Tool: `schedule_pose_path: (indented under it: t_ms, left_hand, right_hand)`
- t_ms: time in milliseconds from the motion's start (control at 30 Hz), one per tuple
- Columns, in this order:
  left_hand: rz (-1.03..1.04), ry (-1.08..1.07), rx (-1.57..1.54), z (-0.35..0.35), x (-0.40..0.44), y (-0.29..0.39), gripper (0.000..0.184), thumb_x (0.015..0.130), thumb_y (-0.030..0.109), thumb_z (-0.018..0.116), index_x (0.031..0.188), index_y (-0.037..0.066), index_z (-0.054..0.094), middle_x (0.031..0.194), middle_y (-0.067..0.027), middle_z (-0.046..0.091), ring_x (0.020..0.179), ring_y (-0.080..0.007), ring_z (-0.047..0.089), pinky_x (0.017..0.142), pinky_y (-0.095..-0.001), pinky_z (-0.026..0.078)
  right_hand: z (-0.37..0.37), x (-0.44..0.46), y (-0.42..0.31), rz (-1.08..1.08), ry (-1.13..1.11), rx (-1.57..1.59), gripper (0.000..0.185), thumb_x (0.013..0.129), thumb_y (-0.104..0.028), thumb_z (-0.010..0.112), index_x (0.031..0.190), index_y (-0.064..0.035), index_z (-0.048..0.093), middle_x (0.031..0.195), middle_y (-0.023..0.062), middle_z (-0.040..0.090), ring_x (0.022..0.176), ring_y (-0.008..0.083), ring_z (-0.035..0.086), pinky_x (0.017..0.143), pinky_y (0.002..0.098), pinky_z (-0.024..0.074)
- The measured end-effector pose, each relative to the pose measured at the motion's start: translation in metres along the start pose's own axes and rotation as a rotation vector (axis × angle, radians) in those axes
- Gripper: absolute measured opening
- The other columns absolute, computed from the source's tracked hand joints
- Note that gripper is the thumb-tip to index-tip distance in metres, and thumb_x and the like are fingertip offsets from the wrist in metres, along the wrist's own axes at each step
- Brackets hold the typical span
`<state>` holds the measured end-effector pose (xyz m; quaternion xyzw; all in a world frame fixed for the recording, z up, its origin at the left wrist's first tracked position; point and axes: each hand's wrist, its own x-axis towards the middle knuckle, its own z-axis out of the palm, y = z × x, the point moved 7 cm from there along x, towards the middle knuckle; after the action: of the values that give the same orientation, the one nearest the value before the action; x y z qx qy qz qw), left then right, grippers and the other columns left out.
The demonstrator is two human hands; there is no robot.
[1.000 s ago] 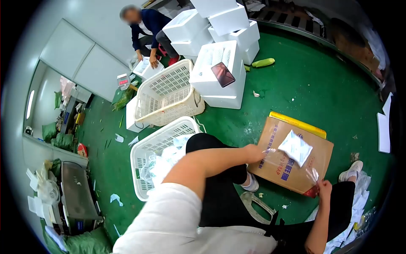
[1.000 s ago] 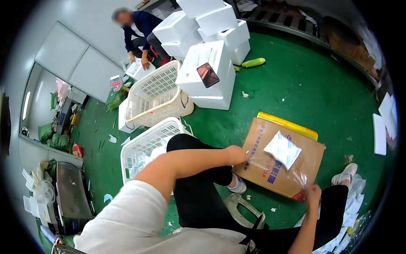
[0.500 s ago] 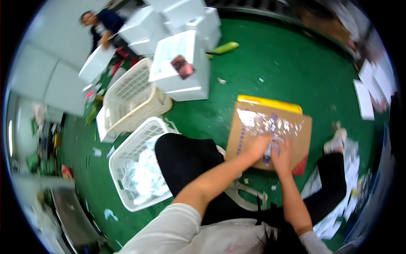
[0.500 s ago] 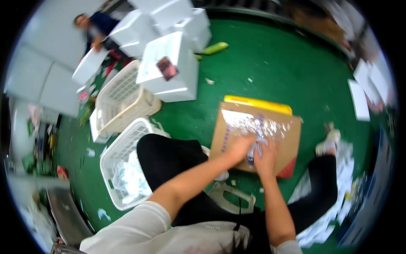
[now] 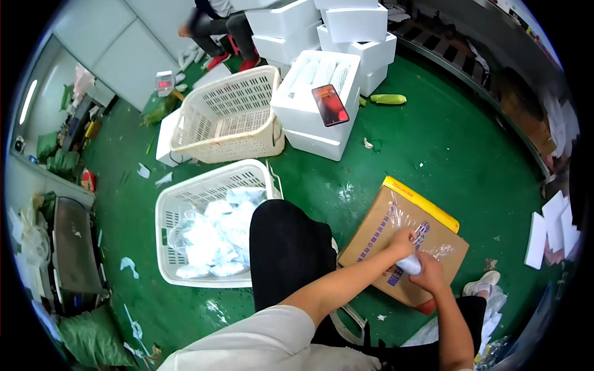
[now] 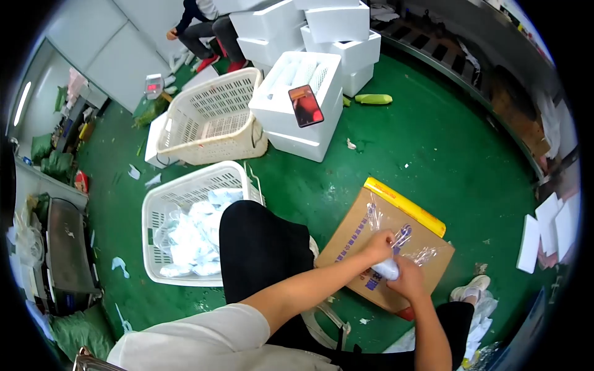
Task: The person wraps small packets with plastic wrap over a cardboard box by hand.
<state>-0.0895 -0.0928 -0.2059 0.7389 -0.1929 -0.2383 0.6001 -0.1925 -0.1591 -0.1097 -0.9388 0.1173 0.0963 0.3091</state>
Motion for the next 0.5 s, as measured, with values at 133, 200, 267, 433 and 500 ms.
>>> schedule_pose_path:
  t_ms: [133, 200, 267, 433, 500]
  left_hand:
    - [-0.4, -0.1, -0.671, 0.002, -0.024, -0.027, 0.008, 0.087, 0.008, 0.057, 0.092, 0.005, 0.063, 0.086, -0.0031, 0.06, 0.082, -0.0113, 0.056, 0.075, -0.0265, 0.046]
    - [-0.154, 0.07, -0.71, 0.0, -0.028, -0.033, 0.019, 0.092, 0.011, 0.054, 0.107, 0.003, 0.062, 0.099, -0.0085, 0.064, 0.093, -0.0188, 0.06, 0.083, -0.0301, 0.047]
    - [0.115, 0.207, -0.28, -0.023, -0.045, 0.011, 0.019, 0.095, 0.012, 0.052, 0.109, 0.004, 0.061, 0.101, -0.0138, 0.064, 0.095, -0.0278, 0.061, 0.086, -0.0354, 0.047]
    - [0.048, 0.085, 0.048, -0.024, -0.026, 0.028, 0.024, 0.097, 0.021, 0.048, 0.11, 0.006, 0.061, 0.112, -0.0231, 0.062, 0.103, -0.043, 0.058, 0.089, -0.0466, 0.047]
    - [-0.169, -0.081, 0.16, -0.002, -0.001, -0.009, 0.025, 0.098, 0.024, 0.046, 0.108, 0.007, 0.061, 0.112, -0.0239, 0.062, 0.103, -0.0431, 0.059, 0.087, -0.0479, 0.048]
  right_hand:
    - [0.009, 0.024, 0.036, 0.152, -0.592, 0.192, 0.055, 0.064, -0.026, 0.078, 0.112, -0.0036, 0.065, 0.099, 0.0144, 0.07, 0.094, 0.0268, 0.066, 0.086, 0.0352, 0.0504]
    - [0.012, 0.043, 0.058, 0.229, -0.695, 0.272, 0.053, 0.068, -0.026, 0.078, 0.113, -0.0017, 0.065, 0.101, 0.0118, 0.069, 0.094, 0.0212, 0.065, 0.086, 0.0318, 0.0496]
    - [0.029, 0.05, 0.085, 0.329, -0.791, 0.419, 0.052, 0.069, -0.025, 0.077, 0.113, -0.0005, 0.065, 0.101, 0.0114, 0.069, 0.093, 0.0208, 0.064, 0.086, 0.0313, 0.0494]
    - [-0.008, 0.048, 0.06, 0.139, -0.252, 0.169, 0.06, 0.068, -0.015, 0.07, 0.125, 0.0, 0.058, 0.113, 0.0199, 0.065, 0.105, 0.0328, 0.062, 0.094, 0.0363, 0.047]
    - [-0.026, 0.002, 0.03, 0.004, 0.367, 0.076, 0.068, 0.068, -0.009, 0.067, 0.133, 0.0004, 0.051, 0.121, 0.0224, 0.06, 0.112, 0.0379, 0.058, 0.099, 0.0397, 0.0441]
